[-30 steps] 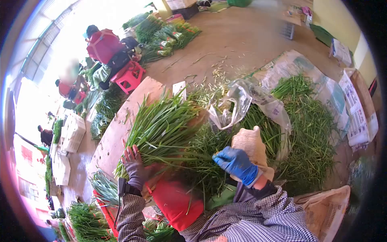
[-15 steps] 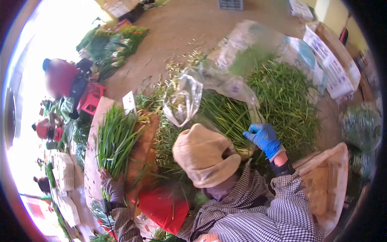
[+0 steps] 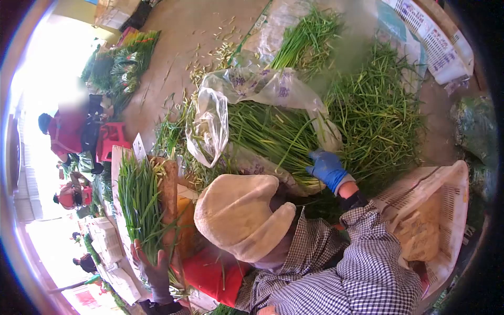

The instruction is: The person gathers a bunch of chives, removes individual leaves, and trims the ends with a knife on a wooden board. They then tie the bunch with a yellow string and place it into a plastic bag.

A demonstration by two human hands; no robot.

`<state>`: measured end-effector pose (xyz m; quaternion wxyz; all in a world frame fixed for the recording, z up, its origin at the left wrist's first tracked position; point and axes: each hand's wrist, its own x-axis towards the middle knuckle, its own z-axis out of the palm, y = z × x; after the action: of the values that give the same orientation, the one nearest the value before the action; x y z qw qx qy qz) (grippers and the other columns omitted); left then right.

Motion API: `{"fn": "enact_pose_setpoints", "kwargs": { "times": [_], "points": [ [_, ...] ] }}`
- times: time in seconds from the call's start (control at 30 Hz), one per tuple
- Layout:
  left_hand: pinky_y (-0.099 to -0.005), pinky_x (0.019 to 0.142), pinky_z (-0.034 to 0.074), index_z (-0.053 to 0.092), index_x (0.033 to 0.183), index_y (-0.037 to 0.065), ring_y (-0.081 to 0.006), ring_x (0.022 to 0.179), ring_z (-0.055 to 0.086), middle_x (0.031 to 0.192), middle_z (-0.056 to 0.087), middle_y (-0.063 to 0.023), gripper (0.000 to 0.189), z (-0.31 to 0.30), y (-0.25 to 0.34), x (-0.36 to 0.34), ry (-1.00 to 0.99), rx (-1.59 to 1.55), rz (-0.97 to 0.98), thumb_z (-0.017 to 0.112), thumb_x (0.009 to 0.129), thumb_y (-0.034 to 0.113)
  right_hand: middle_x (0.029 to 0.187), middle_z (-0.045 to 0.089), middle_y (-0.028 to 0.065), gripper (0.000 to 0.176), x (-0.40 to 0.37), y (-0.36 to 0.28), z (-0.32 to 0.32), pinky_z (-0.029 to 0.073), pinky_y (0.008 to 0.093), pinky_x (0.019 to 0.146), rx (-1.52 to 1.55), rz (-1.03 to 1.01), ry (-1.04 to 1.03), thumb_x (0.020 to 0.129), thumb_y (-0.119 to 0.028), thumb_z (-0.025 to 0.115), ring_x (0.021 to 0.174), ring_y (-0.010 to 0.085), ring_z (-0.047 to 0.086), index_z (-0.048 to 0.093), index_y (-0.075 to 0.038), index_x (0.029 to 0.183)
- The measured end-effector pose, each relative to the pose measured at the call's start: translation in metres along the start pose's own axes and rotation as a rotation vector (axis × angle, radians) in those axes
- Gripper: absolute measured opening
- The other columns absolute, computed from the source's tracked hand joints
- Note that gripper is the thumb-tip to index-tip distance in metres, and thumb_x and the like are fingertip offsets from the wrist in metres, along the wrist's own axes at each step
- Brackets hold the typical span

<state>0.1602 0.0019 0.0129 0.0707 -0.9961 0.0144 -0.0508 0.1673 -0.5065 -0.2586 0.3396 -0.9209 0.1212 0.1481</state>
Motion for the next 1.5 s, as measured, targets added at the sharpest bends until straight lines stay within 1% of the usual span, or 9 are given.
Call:
{"fn": "enact_pose_setpoints", "kwargs": {
  "times": [0.23,0.3,0.53,0.7,0.8,1.23,1.33,1.4,1.5],
  "points": [
    [-0.0525,0.104,0.035,0.042,0.137,0.002,-0.0428,0.127,0.040,0.138,0.040,-0.0249,0.070,-0.019,0.185,0.067,-0.031,-0.350,0.313,0.071,0.078,0.024,0.136,0.048,0.0279,0.088,0.038,0.016,0.042,0.041,0.0428,0.103,-0.051,-0.065,0.081,0.077,-0.038,0.072,0.125,0.0391,0.049,0.030,-0.005,0.147],
    [-0.0509,0.104,0.034,0.044,0.135,0.003,-0.0408,0.125,0.042,0.136,0.042,-0.0245,0.067,0.020,0.231,0.074,-0.093,-0.643,0.400,0.071,0.077,0.023,0.136,0.048,0.0280,0.087,0.027,-0.004,0.064,0.041,0.0426,0.103,-0.117,-0.041,0.019,0.078,-0.035,0.071,0.125,0.0393,0.048,0.029,-0.004,0.147],
    [-0.0490,0.095,0.043,0.047,0.134,0.008,-0.0369,0.117,0.050,0.127,0.052,-0.0161,0.056,0.180,0.337,0.059,-0.426,-0.318,0.793,0.063,0.084,0.028,0.133,0.049,0.0279,0.084,0.027,0.015,0.079,0.043,0.0427,0.099,0.259,-0.164,0.131,0.075,-0.034,0.073,0.119,0.0392,0.052,0.036,-0.002,0.144],
    [-0.0443,0.096,0.044,0.059,0.122,0.010,-0.0347,0.113,0.057,0.121,0.059,-0.0169,0.043,0.178,0.324,0.085,-1.168,0.060,0.522,0.054,0.086,0.034,0.112,0.060,0.0252,0.073,0.035,-0.005,0.085,0.046,0.0448,0.093,0.000,-0.068,-0.163,0.072,-0.042,0.075,0.106,0.0398,0.058,0.052,0.000,0.128],
    [-0.0434,0.093,0.046,0.063,0.114,0.008,-0.0352,0.108,0.060,0.113,0.063,-0.0183,0.039,0.205,0.294,0.068,-1.082,-0.004,0.483,0.053,0.087,0.033,0.107,0.062,0.0234,0.068,0.033,0.012,0.102,0.047,0.0459,0.091,-0.028,-0.275,0.140,0.070,-0.045,0.076,0.101,0.0400,0.060,0.057,0.000,0.118],
    [-0.0466,0.085,0.049,0.061,0.113,0.009,-0.0387,0.097,0.062,0.102,0.064,-0.0202,0.033,0.166,0.320,0.049,-0.952,-0.174,0.522,0.053,0.090,0.031,0.071,0.066,0.0211,0.046,0.070,-0.009,0.020,0.053,0.0434,0.072,-0.129,-0.126,-0.184,0.069,-0.045,0.074,0.070,0.0395,0.065,0.070,0.000,0.079],
    [-0.0459,0.086,0.049,0.059,0.119,0.005,-0.0359,0.100,0.063,0.106,0.065,-0.0171,0.039,0.157,0.322,0.041,-0.860,-0.466,0.505,0.057,0.091,0.034,0.076,0.067,0.0225,0.047,0.081,-0.022,-0.021,0.053,0.0404,0.074,0.189,0.025,-0.169,0.068,-0.041,0.076,0.072,0.0373,0.065,0.070,0.002,0.086],
    [-0.0445,0.089,0.048,0.052,0.129,0.002,-0.0312,0.108,0.060,0.117,0.062,-0.0130,0.055,0.158,0.330,0.034,-1.247,-1.258,0.031,0.061,0.092,0.043,0.088,0.070,0.0201,0.047,0.084,-0.024,-0.036,0.051,0.0382,0.078,0.471,0.028,-0.161,0.066,-0.032,0.081,0.078,0.0317,0.066,0.069,0.002,0.097],
    [-0.0450,0.092,0.047,0.045,0.135,0.002,-0.0280,0.112,0.057,0.125,0.058,-0.0113,0.073,0.190,0.340,0.027,-1.316,-1.618,-0.287,0.062,0.088,0.055,0.100,0.070,0.0154,0.053,0.072,-0.032,-0.034,0.050,0.0374,0.082,0.628,-0.080,-0.124,0.065,-0.023,0.083,0.087,0.0251,0.065,0.066,0.001,0.108]
  ]
}}
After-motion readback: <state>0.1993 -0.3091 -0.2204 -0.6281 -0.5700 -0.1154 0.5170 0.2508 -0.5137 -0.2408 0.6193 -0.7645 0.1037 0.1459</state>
